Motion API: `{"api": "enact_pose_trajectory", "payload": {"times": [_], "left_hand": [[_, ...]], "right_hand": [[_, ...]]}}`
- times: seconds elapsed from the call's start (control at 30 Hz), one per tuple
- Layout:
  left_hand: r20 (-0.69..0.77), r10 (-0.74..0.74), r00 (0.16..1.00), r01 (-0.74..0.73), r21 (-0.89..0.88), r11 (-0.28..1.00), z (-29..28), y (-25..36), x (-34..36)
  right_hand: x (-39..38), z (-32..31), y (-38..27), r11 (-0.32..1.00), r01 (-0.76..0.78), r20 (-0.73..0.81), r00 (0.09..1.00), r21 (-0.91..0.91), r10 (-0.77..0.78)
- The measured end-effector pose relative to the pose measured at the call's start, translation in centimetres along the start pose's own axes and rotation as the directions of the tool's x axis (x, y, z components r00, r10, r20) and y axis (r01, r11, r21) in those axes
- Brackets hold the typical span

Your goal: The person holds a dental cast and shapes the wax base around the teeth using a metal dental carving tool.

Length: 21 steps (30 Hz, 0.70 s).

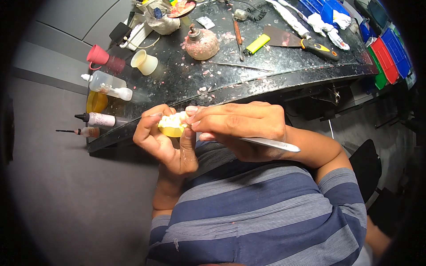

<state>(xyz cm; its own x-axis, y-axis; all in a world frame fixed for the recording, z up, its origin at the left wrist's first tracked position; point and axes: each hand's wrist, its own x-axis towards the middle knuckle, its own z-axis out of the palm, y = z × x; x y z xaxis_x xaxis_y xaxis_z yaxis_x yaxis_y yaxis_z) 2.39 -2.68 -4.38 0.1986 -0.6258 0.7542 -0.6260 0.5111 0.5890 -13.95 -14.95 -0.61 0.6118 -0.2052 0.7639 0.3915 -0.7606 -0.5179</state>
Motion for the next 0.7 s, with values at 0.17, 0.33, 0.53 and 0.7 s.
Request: {"api": "enact_pose_trajectory", "payload": {"times": [0.17,0.33,0.53,0.7], "left_hand": [[0.014,0.021,1.0,-0.021,-0.001,1.0,-0.05,-0.03,0.13],[0.018,0.027,0.999,-0.027,0.009,1.0,-0.1,-0.21,0.0],[0.019,-0.055,0.998,0.056,-0.047,0.997,-0.26,0.12,0.05],[0.018,-0.105,0.994,0.107,-0.145,0.984,-0.2,0.29,-0.05]], "right_hand": [[0.18,-0.13,0.37,1.0,-0.015,-0.022,1.0,0.02,0.016],[-0.14,0.09,0.52,1.0,0.011,-0.011,1.0,0.019,-0.01],[0.12,0.26,0.58,0.999,0.036,-0.025,0.999,0.026,-0.035],[0.03,0.36,0.62,1.0,0.011,-0.059,0.998,0.004,-0.011]]}}
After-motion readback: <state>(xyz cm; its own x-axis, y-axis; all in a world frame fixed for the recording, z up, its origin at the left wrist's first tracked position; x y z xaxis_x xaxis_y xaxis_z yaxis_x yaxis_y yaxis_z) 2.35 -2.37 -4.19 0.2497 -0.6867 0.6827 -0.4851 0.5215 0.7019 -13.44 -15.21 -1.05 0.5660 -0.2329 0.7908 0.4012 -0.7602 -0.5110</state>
